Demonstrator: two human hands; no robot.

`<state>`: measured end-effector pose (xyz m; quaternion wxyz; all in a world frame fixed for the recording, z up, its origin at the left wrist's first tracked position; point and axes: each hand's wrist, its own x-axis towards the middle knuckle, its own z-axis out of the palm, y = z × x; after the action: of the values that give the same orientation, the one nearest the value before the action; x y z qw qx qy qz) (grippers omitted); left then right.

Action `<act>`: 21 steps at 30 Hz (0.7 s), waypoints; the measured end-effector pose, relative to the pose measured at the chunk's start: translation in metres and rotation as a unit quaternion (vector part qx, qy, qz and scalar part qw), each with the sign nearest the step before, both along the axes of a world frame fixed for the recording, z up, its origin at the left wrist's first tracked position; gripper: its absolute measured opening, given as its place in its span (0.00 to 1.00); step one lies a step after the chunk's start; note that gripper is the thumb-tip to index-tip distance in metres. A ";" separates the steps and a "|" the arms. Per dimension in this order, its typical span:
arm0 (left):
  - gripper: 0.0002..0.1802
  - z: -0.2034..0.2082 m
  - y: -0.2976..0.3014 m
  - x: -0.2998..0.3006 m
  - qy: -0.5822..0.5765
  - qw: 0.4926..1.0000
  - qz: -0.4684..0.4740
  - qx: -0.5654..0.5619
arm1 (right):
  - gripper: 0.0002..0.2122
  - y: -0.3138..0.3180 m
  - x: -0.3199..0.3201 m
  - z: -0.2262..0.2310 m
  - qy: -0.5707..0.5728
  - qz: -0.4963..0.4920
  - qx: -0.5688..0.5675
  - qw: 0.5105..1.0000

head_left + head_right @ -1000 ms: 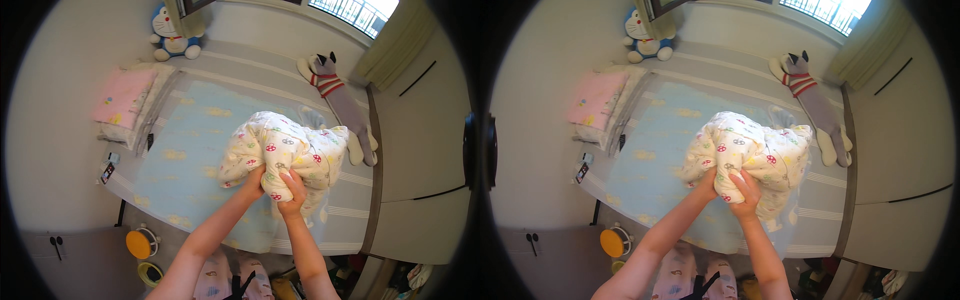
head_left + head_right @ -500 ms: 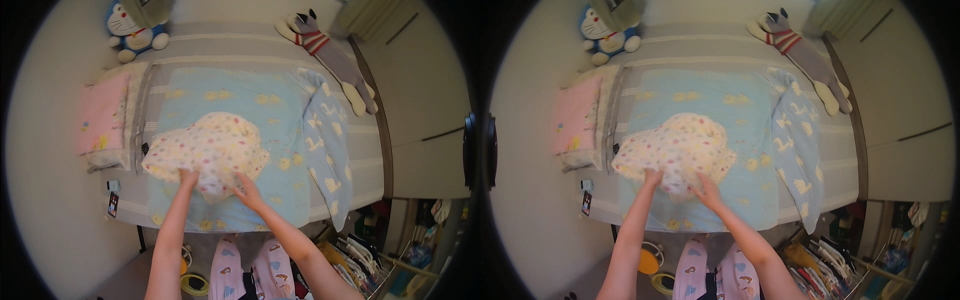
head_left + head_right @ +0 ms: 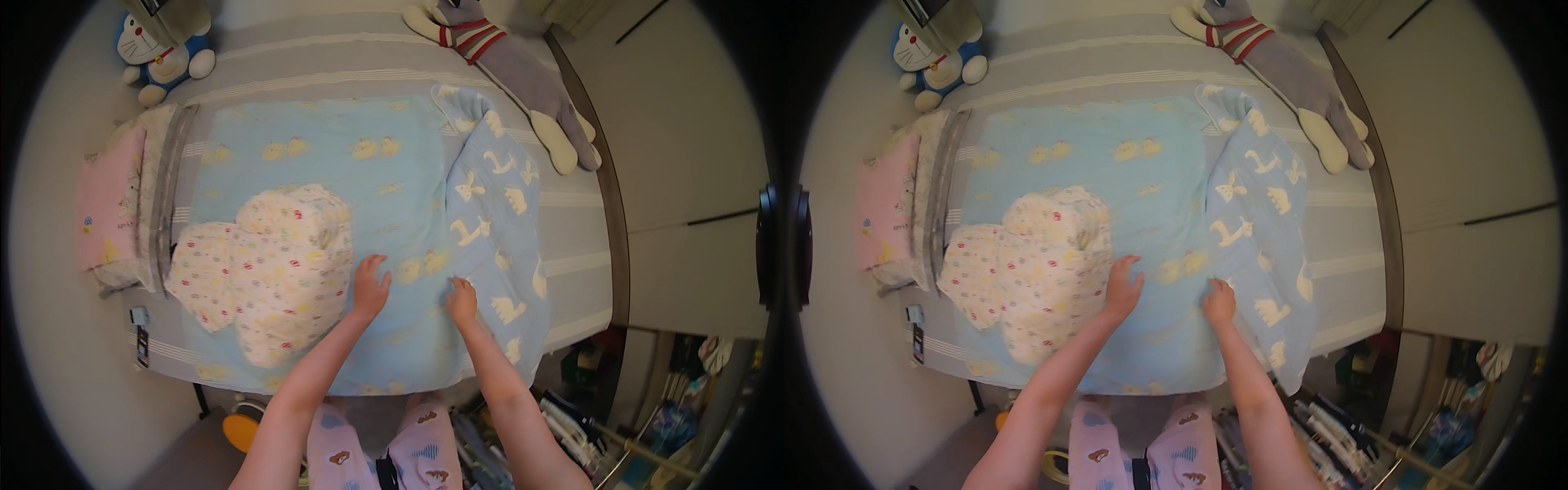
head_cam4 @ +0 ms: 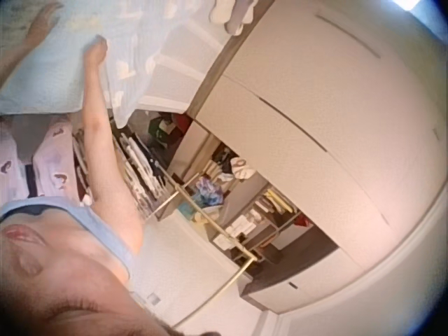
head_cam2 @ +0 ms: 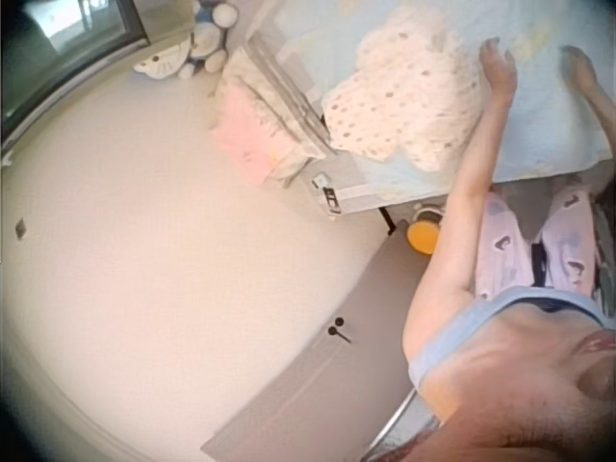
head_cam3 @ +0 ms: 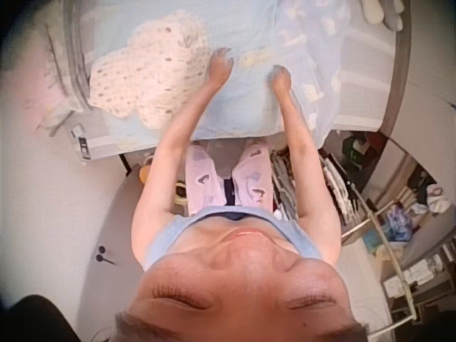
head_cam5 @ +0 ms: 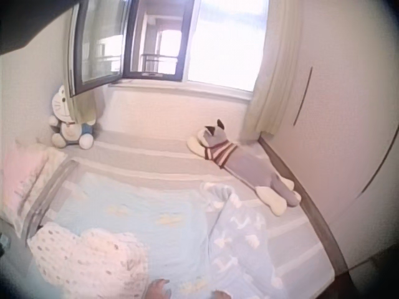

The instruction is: The person spreads out blankets on a bed and folds them one by one, placing the folded items in a stack.

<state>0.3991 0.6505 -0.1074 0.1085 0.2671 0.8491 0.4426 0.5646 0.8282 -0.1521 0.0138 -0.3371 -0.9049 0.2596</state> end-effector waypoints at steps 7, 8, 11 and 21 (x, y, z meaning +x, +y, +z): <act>0.21 -0.063 0.152 0.033 0.063 0.995 0.054 -0.048 | 0.24 0.086 -0.005 -0.012 -0.110 0.185 0.242 0.946; 0.21 -0.071 0.164 0.032 0.062 0.995 0.056 -0.051 | 0.24 0.106 0.003 -0.019 -0.099 0.227 0.181 0.952; 0.23 -0.099 0.182 0.027 0.095 0.972 0.038 -0.212 | 0.21 0.170 0.024 -0.030 -0.135 0.214 0.182 0.950; 0.19 -0.094 0.131 -0.023 -0.606 0.729 0.135 0.287 | 0.17 0.127 -0.040 -0.028 0.182 0.082 -0.078 0.977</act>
<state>0.3765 0.7819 -0.2014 0.4577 -0.1574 0.4623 0.7430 0.5242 0.9554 -0.1800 0.1302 -0.2085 -0.8888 0.3869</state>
